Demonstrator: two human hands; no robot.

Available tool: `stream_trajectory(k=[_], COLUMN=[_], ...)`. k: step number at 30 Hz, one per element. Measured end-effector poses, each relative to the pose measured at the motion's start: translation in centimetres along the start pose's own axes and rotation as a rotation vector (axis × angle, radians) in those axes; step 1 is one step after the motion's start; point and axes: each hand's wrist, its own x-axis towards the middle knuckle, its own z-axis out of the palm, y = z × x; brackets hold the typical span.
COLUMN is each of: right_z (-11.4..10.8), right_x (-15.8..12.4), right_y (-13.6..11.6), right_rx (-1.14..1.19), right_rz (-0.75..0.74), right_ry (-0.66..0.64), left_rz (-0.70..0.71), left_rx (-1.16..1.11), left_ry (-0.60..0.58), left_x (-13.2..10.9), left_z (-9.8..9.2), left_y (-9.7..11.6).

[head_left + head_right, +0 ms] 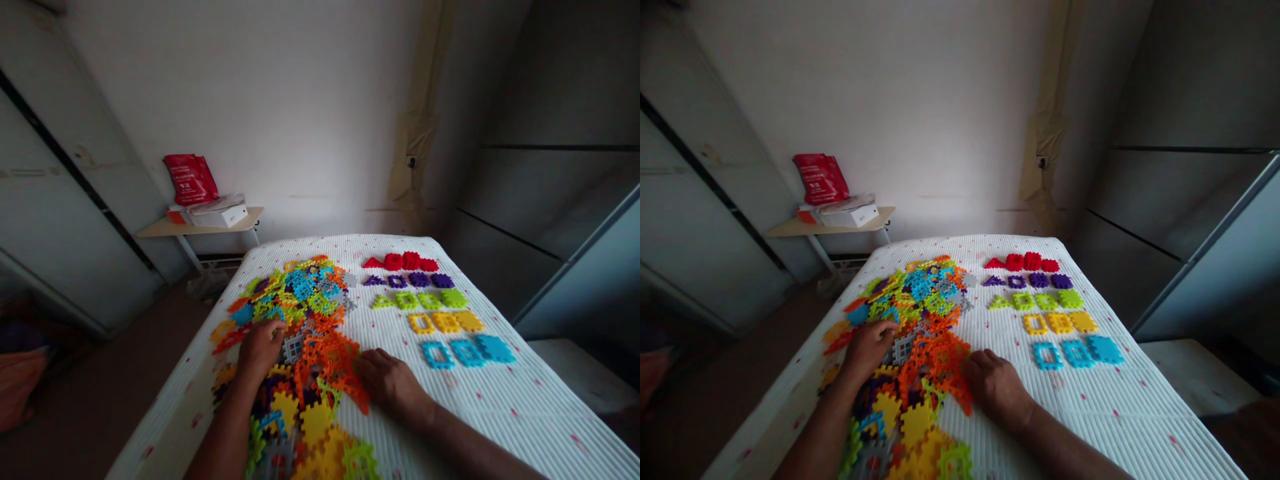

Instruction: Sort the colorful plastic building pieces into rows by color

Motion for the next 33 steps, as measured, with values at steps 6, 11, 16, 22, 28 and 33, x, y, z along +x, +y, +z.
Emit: stream_trajectory(k=[6, 11, 16, 22, 28, 33], right_z=[0.5, 0.6, 0.9, 1.2, 1.2, 1.2], right_x=[0.0, 0.0, 0.0, -0.1, -0.1, -0.1], right_y=[0.4, 0.6, 0.9, 1.0, 1.0, 1.0], right_rx=[0.074, 0.097, 0.108, 0.098, 0.101, 0.087], right_rz=[0.002, 0.007, -0.001, 0.012, 0.016, 0.017], right_ry=[0.042, 0.042, 0.062, 0.057, 0.061, 0.057], left_rz=[-0.01, -0.021, -0.061, -0.039, 0.039, 0.064], left_rx=[0.027, 0.087, 0.133, 0.138, 0.073, -0.028], left_ry=[0.133, 0.147, 0.094, 0.009, -0.035, -0.05], left_x=[0.7, 2.7, 4.7, 4.8, 4.4, 4.1], left_z=[-1.8, -3.5, -3.1, -1.5, -1.1, -1.1], left_y=[0.3, -0.1, -1.9, -2.7, -2.6, -3.0])
